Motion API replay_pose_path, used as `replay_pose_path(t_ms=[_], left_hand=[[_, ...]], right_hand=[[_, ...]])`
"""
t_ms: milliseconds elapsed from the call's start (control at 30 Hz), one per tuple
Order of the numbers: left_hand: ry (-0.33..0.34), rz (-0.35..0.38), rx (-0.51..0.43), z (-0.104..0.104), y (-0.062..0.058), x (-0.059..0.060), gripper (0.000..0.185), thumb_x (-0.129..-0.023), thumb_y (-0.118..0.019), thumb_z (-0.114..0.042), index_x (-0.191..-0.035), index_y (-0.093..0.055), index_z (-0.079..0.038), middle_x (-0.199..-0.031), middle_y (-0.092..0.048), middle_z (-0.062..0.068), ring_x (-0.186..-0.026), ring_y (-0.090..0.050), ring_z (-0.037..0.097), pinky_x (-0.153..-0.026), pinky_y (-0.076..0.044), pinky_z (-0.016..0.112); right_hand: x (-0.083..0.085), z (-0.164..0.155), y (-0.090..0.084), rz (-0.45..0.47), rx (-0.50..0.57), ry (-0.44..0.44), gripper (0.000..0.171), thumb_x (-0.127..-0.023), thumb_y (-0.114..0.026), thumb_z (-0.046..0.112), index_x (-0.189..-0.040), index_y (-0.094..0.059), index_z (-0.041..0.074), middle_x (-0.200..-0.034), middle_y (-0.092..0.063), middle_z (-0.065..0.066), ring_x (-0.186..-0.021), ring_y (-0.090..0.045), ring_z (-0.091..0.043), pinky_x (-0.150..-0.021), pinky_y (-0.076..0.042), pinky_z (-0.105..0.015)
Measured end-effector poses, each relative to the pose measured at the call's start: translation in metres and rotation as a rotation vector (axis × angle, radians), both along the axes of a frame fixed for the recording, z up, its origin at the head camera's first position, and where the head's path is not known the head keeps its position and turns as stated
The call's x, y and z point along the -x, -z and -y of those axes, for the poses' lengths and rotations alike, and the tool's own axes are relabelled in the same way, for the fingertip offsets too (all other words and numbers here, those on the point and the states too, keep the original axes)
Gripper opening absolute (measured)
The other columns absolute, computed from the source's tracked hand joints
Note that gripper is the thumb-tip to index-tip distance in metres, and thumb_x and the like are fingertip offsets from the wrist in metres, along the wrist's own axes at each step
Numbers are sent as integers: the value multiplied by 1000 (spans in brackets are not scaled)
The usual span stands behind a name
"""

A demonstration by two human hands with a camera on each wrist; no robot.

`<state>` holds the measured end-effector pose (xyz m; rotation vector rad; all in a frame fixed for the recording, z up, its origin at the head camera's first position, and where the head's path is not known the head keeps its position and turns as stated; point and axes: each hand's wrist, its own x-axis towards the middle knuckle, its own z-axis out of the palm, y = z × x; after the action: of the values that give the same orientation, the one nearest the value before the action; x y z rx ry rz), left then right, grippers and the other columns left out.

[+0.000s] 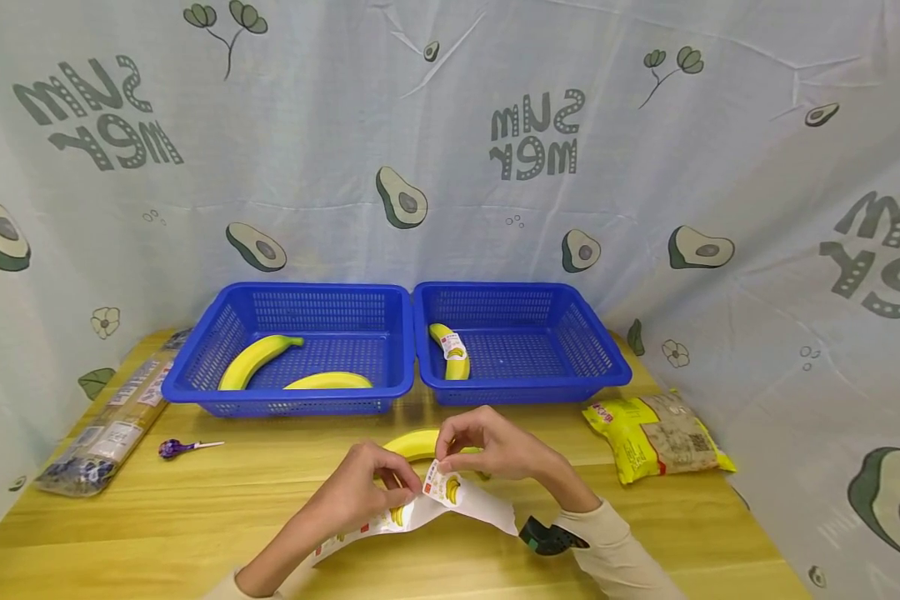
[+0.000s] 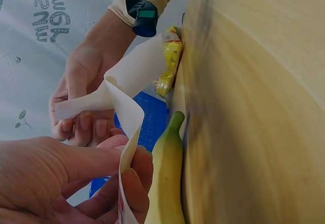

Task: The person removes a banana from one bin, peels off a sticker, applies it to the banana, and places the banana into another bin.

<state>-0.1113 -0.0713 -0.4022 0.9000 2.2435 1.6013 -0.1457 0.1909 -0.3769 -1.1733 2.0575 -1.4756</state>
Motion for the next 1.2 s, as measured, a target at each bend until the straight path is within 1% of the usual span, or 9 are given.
replay_pose_path(t_ms=[167,333,400,567,767,900,1000,1100,1200], left_hand=[[7,31,10,-1,5,-1,15,-90,-79,8,-90,-83,-6,-86,-79,8,-70,-65,7,-59,-52,20],[-10,32,40,-3,9,-2,15,-90,-79,8,-89,-83,-7,-84,-77,2,-68,-62,5,-57,-49,19],[-17,33,55,-4,10,-3,16,-90,-79,8,-89,-83,-8,-83,-77,0,-68,-61,5,-54,-49,19],[-16,29,66,-6,14,-4,18,-90,-79,8,-89,-83,-9,-85,-78,1,-69,-62,6,-53,-49,19],[-19,-33,80,-11,20,-4,19,-88,-79,12,-86,-83,-7,-83,-78,0,-71,-63,3,-63,-53,19],[-25,-68,91,-13,22,-4,20,-87,-78,12,-84,-82,-7,-82,-78,-1,-70,-61,1,-63,-54,19],[-33,-82,107,-13,24,-6,21,-87,-78,13,-82,-82,-7,-81,-77,-2,-69,-59,0,-61,-53,19],[-28,-76,129,-13,24,-8,21,-87,-78,14,-83,-82,-6,-81,-77,-2,-68,-61,0,-62,-54,19],[-5,-59,163,-12,22,-9,18,-89,-79,12,-85,-83,-6,-81,-77,-1,-70,-63,1,-64,-55,19]], right_hand=[[1,0,1,30,-4,-13,4,-98,-73,-8,-97,-69,-6,-91,-69,-21,-85,-66,-9,-83,-65,-32],[1,1,1,62,2,-35,5,-99,-73,-7,-97,-68,-9,-90,-67,-23,-83,-64,-9,-78,-61,-25],[1,1,1,74,-3,-39,6,-99,-73,-6,-98,-68,-10,-91,-67,-23,-83,-64,-9,-79,-61,-24],[1,0,2,74,-4,-51,7,-99,-72,-6,-98,-67,-11,-91,-67,-25,-85,-64,-8,-81,-62,-25],[2,-2,2,77,-1,-52,5,-99,-72,-7,-99,-68,-10,-92,-67,-24,-86,-65,-8,-82,-63,-25],[1,-2,1,74,-3,-50,4,-98,-72,-10,-99,-68,-8,-92,-67,-23,-85,-65,-9,-82,-63,-26],[1,-2,1,63,-3,-52,7,-97,-71,-13,-100,-69,-6,-92,-68,-23,-85,-65,-10,-82,-64,-27],[1,-2,1,57,-4,-48,10,-96,-71,-14,-100,-70,-5,-92,-68,-23,-85,-65,-10,-82,-64,-27],[1,-1,2,44,-9,-42,7,-97,-72,-12,-99,-70,-5,-91,-69,-22,-84,-65,-9,-81,-64,-26]])
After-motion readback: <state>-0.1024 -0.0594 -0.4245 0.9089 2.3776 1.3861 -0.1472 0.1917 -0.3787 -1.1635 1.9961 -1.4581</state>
